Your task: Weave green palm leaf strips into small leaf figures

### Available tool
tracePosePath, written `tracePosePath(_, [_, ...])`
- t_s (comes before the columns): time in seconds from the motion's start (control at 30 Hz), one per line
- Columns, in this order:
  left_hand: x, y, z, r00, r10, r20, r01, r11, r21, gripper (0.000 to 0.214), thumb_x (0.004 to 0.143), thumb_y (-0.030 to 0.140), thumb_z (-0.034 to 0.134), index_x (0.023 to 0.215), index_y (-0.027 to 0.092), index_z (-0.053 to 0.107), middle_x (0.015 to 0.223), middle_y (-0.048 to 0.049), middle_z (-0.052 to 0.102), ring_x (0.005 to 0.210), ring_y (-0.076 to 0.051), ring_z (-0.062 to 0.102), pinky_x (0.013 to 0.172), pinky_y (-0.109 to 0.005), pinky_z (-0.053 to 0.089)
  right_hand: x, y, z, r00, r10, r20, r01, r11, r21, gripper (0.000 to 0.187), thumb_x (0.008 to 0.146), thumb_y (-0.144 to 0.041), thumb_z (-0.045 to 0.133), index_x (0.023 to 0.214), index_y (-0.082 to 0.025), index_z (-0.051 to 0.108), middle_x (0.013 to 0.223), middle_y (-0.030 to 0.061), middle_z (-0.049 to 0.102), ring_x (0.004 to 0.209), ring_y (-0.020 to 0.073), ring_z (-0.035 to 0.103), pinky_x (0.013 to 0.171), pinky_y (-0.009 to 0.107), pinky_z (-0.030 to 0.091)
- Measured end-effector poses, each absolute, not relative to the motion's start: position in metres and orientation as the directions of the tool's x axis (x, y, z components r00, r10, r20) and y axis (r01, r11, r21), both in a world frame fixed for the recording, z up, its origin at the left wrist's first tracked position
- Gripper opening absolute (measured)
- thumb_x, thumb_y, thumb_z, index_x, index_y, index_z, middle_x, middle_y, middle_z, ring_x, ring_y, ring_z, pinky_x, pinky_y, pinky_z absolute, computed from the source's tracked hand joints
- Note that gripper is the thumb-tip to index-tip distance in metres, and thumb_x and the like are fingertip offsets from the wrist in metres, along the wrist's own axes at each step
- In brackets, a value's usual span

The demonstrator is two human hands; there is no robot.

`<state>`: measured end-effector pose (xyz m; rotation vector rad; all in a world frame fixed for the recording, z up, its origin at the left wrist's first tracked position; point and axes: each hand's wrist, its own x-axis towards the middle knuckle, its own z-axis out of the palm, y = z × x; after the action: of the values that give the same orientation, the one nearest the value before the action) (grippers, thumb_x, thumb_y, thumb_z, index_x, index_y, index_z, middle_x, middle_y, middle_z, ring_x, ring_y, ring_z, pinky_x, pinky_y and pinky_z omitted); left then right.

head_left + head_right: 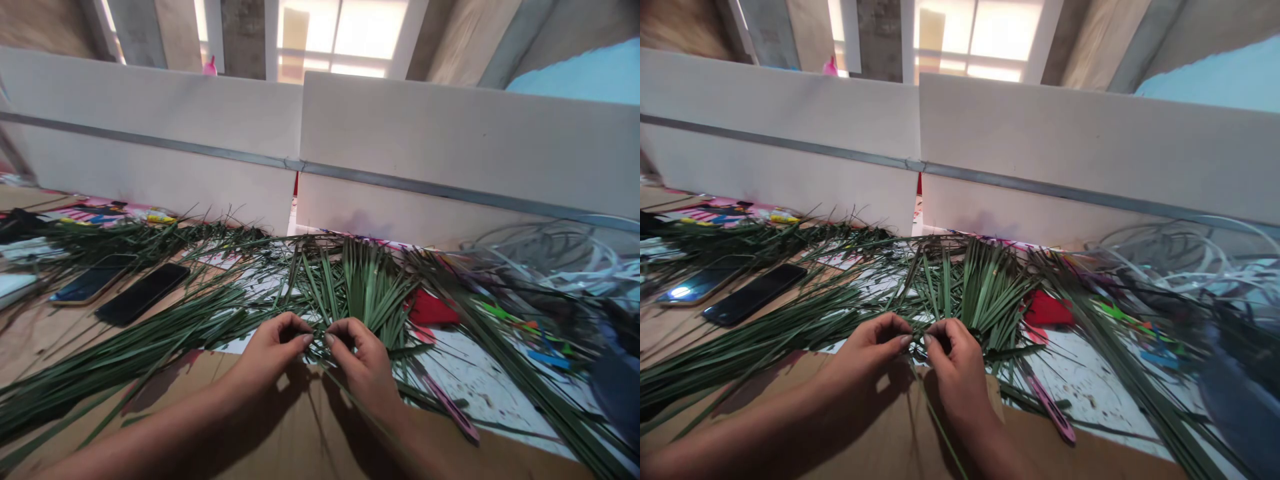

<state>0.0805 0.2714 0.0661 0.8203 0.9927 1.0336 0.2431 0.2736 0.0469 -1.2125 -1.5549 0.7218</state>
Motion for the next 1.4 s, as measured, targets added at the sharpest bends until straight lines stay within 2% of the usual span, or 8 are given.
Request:
tracePosePath(0.23, [0.074,0.277,0.065,0.138,0.97,-0.201,-0.275,0.232,0.933,0.024,0.071,0.026,0.085,0.08,0.02,0.064,0.073,0.0031,0.056,0.058,-0.009,0.049,0.054,-0.023,0.039,0.248,0.277,0.047,0.028,0.944,0.33,0.32,0.304,-0.897,0.016,0.09,-0.033,0.057,0.082,-0.02,0.062,0.077,-0.0001,0.059,0.072,0.0181,0.053,0.065,0.029,0.041])
tracePosePath(0.43, [0.077,0.273,0.065,0.221,0.933,-0.286,-0.28,0.341,0.897,0.031,0.078,0.04,0.08,0.103,0.023,0.073,0.077,-0.0013,0.065,0.058,-0.013,0.055,0.055,-0.026,0.042,0.245,0.275,0.048,-0.013,0.928,0.373,0.371,0.35,-0.86,0.015,0.091,-0.03,0.056,0.081,-0.021,0.062,0.079,0.0009,0.061,0.075,0.0187,0.054,0.069,0.03,0.041])
tracePosePath(0.53, [0.077,0.277,0.064,0.236,0.948,-0.212,-0.245,0.269,0.932,0.026,0.077,0.035,0.08,0.097,0.02,0.076,0.082,-0.0059,0.07,0.066,-0.018,0.061,0.062,-0.03,0.047,0.244,0.274,0.049,-0.035,0.926,0.376,0.374,0.361,-0.854,0.015,0.092,-0.03,0.055,0.083,-0.021,0.062,0.082,0.0017,0.062,0.077,0.0195,0.056,0.071,0.031,0.042])
tracePosePath(0.7, [0.071,0.285,0.064,0.203,0.979,-0.011,-0.014,0.015,1.0,0.006,0.074,0.022,0.076,0.08,0.021,0.078,0.078,-0.0047,0.071,0.075,-0.021,0.06,0.071,-0.031,0.045,0.244,0.273,0.049,-0.025,0.928,0.372,0.371,0.354,-0.859,0.014,0.091,-0.028,0.055,0.081,-0.021,0.061,0.081,0.0021,0.062,0.077,0.0202,0.057,0.071,0.032,0.043])
tracePosePath(0.87, [0.069,0.287,0.063,0.199,0.98,0.011,0.078,-0.027,0.997,0.004,0.077,0.026,0.075,0.076,0.022,0.074,0.068,-0.0004,0.063,0.067,-0.019,0.054,0.064,-0.028,0.041,0.246,0.274,0.048,-0.003,0.921,0.391,0.383,0.362,-0.85,0.012,0.09,-0.026,0.055,0.081,-0.021,0.062,0.08,0.0015,0.062,0.076,0.0195,0.055,0.069,0.031,0.042])
tracePosePath(1.0, [0.067,0.288,0.06,0.169,0.981,0.092,0.152,-0.118,0.981,0.005,0.079,0.025,0.074,0.075,0.022,0.075,0.077,-0.0034,0.068,0.076,-0.021,0.058,0.071,-0.03,0.043,0.248,0.275,0.048,-0.023,0.921,0.388,0.369,0.369,-0.853,0.011,0.09,-0.026,0.056,0.081,-0.021,0.061,0.08,0.0008,0.061,0.077,0.019,0.056,0.069,0.03,0.042])
tracePosePath(1.17, [0.064,0.289,0.053,0.194,0.961,0.196,0.217,-0.236,0.947,0.007,0.086,0.027,0.07,0.083,0.023,0.075,0.087,-0.0059,0.072,0.087,-0.025,0.062,0.082,-0.033,0.045,0.248,0.273,0.05,-0.109,0.927,0.359,0.327,0.375,-0.868,0.015,0.093,-0.03,0.06,0.105,-0.022,0.064,0.093,0.0025,0.067,0.084,0.0199,0.061,0.074,0.03,0.046])
tracePosePath(1.4, [0.062,0.289,0.054,0.263,0.94,0.217,0.312,-0.296,0.903,0.013,0.088,0.025,0.065,0.092,0.024,0.077,0.094,-0.0046,0.072,0.092,-0.024,0.064,0.086,-0.033,0.045,0.245,0.272,0.053,-0.12,0.917,0.38,0.408,0.394,-0.824,0.019,0.096,-0.029,0.056,0.081,-0.021,0.064,0.076,-0.0002,0.061,0.072,0.0177,0.055,0.067,0.029,0.041])
